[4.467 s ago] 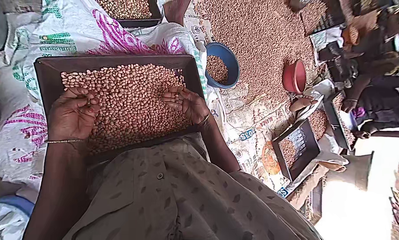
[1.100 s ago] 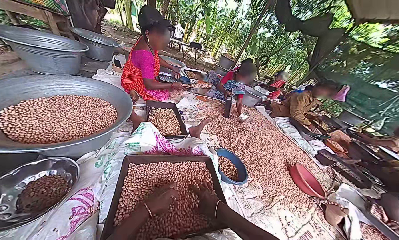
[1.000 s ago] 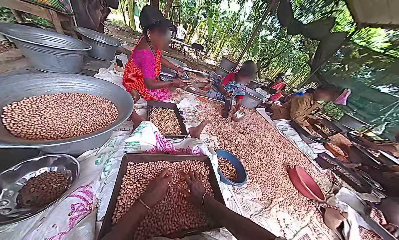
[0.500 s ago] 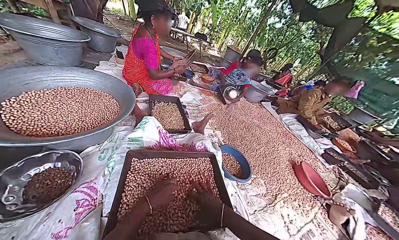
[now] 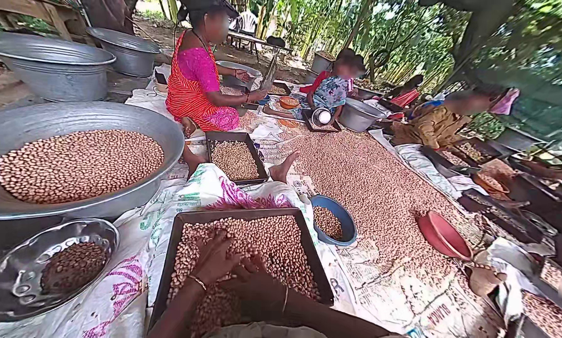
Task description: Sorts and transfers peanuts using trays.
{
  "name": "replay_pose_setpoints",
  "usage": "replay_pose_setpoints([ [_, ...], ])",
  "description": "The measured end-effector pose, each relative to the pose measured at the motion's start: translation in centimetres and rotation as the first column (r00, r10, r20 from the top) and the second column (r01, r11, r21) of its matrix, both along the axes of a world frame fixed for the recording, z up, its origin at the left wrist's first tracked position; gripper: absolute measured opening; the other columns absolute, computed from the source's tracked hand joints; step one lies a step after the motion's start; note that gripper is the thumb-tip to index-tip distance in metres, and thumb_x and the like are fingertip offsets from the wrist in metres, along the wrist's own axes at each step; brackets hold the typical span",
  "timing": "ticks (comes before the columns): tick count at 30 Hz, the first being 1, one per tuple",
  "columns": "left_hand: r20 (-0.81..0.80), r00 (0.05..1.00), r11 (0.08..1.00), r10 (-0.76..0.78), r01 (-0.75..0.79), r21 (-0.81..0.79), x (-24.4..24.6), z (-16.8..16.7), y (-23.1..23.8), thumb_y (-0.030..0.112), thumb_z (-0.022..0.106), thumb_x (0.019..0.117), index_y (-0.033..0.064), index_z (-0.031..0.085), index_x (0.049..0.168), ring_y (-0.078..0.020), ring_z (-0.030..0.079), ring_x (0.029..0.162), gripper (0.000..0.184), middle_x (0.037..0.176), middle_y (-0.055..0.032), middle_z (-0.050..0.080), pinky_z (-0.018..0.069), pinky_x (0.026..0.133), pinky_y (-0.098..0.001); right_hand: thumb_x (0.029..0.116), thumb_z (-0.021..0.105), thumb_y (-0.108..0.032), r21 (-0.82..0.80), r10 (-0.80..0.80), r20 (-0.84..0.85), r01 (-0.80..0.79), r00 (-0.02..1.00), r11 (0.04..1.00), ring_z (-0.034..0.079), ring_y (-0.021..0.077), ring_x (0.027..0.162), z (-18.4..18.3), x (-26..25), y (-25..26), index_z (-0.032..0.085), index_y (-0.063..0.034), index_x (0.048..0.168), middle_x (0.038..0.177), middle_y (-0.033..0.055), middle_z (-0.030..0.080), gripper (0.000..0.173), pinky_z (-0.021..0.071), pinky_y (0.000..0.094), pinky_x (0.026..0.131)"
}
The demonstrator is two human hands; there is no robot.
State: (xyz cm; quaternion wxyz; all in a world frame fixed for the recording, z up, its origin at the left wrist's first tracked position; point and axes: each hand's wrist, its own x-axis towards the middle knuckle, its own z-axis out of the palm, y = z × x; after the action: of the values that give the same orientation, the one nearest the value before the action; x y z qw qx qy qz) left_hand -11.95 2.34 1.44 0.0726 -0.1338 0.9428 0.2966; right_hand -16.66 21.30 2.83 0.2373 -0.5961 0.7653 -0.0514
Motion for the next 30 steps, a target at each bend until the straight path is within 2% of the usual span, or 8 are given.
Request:
replay_pose_setpoints([
  [3, 0.039, 0.918, 0.919, -0.395, 0.395, 0.010, -0.8, -0.2, 2.3, 0.037, 0.061, 0.1022, 0.0121, 0.062, 0.141, -0.0370, 0.043, 0.143, 0.046, 0.152, -0.0147, 0.050, 0.0270, 0.115, -0.0671, 0.0848, 0.080, -0.035, 0.024, -0.250, -0.092, 0.253, 0.964, 0.967, 0.013, 0.0507, 0.155, -0.1, -3.0, 6.8, 0.054, -0.0242, 0.148, 0.165, 0.0199, 0.031, 0.069, 0.0081, 0.0835, 0.112],
  [6, 0.001, 0.865, 0.864, -0.501, 0.500, 0.052, -1.4, 0.0, 3.2, 0.009, 0.057, 0.1006, 0.0064, 0.065, 0.135, -0.0390, 0.048, 0.139, 0.035, 0.148, -0.0209, 0.051, 0.0372, 0.116, -0.0529, 0.0825, 0.078, -0.045, -0.072, -0.513, -0.163, 0.508, 0.843, 0.858, 0.014, 0.0460, 0.156, -1.3, -7.0, 9.9, 0.042, -0.0134, 0.157, 0.167, 0.0270, 0.020, 0.089, 0.0143, 0.0626, 0.125],
  [11, -0.323, 0.946, 0.995, -0.006, 0.037, 0.089, -1.2, -0.9, 0.7, 0.008, 0.059, 0.0990, 0.0026, 0.061, 0.138, -0.0414, 0.051, 0.135, 0.040, 0.154, -0.0229, 0.044, 0.0448, 0.111, -0.0513, 0.0894, 0.065, -0.056, -0.397, -0.636, 0.035, 0.594, 0.771, 0.699, 0.039, 0.0495, 0.143, -4.0, -10.6, 2.4, 0.053, -0.0084, 0.149, 0.153, 0.0260, 0.047, 0.077, 0.0318, 0.0681, 0.112],
  [16, -0.362, 0.835, 0.908, 0.414, -0.352, 0.225, -1.1, -0.6, -1.8, 0.033, 0.058, 0.1034, 0.0007, 0.053, 0.147, -0.0468, 0.044, 0.141, 0.054, 0.152, -0.0273, 0.047, 0.0302, 0.113, -0.0698, 0.0919, 0.070, -0.049, -0.237, -0.246, 0.059, 0.253, 0.968, 0.938, 0.026, 0.0454, 0.153, -2.0, -7.0, -6.2, 0.046, -0.0112, 0.155, 0.162, 0.0213, 0.037, 0.078, 0.0213, 0.0702, 0.117],
  [19, -0.195, 0.962, 0.974, 0.192, -0.162, 0.157, -0.6, -0.6, -1.4, 0.040, 0.060, 0.1014, 0.0059, 0.064, 0.137, -0.0396, 0.042, 0.144, 0.049, 0.150, -0.0202, 0.051, 0.0210, 0.118, -0.0679, 0.0883, 0.077, -0.045, -0.056, 0.010, 0.145, -0.002, 0.989, 0.998, 0.015, 0.0490, 0.155, -0.4, -3.1, -4.0, 0.039, -0.0069, 0.158, 0.165, 0.0261, 0.028, 0.088, 0.0114, 0.0742, 0.118],
  [22, 0.041, 0.974, 0.975, -0.223, 0.222, 0.023, -0.6, 0.0, 0.7, 0.054, 0.061, 0.0980, 0.0171, 0.061, 0.144, -0.0358, 0.034, 0.150, 0.058, 0.158, -0.0129, 0.046, 0.0124, 0.118, -0.0714, 0.0939, 0.072, -0.042, 0.013, 0.069, 0.051, -0.069, 0.996, 0.998, 0.025, 0.0513, 0.151, -0.1, -2.6, 2.7, 0.045, -0.0254, 0.156, 0.162, 0.0230, 0.037, 0.070, 0.0126, 0.0802, 0.114],
  [26, -0.020, 0.822, 0.817, -0.569, 0.568, 0.098, -1.7, -0.8, 3.2, 0.017, 0.060, 0.1017, 0.0124, 0.068, 0.133, -0.0359, 0.053, 0.133, 0.033, 0.141, -0.0161, 0.058, 0.0376, 0.113, -0.0582, 0.0946, 0.070, -0.031, 0.122, -0.183, -0.098, 0.194, 0.978, 0.973, 0.034, 0.0550, 0.145, -0.6, -6.2, 8.8, 0.056, -0.0190, 0.147, 0.157, 0.0289, 0.041, 0.055, 0.0110, 0.0790, 0.115],
  [30, -0.254, 0.902, 0.913, -0.349, 0.389, 0.124, -1.6, -1.1, 2.3, 0.003, 0.057, 0.0993, 0.0020, 0.066, 0.131, -0.0372, 0.053, 0.134, 0.033, 0.149, -0.0219, 0.049, 0.0445, 0.112, -0.0485, 0.1026, 0.053, -0.049, -0.043, -0.371, -0.231, 0.372, 0.899, 0.927, 0.029, 0.0525, 0.149, -1.9, -8.6, 4.0, 0.035, -0.0164, 0.162, 0.160, 0.0308, 0.035, 0.070, 0.0189, 0.0702, 0.119],
])
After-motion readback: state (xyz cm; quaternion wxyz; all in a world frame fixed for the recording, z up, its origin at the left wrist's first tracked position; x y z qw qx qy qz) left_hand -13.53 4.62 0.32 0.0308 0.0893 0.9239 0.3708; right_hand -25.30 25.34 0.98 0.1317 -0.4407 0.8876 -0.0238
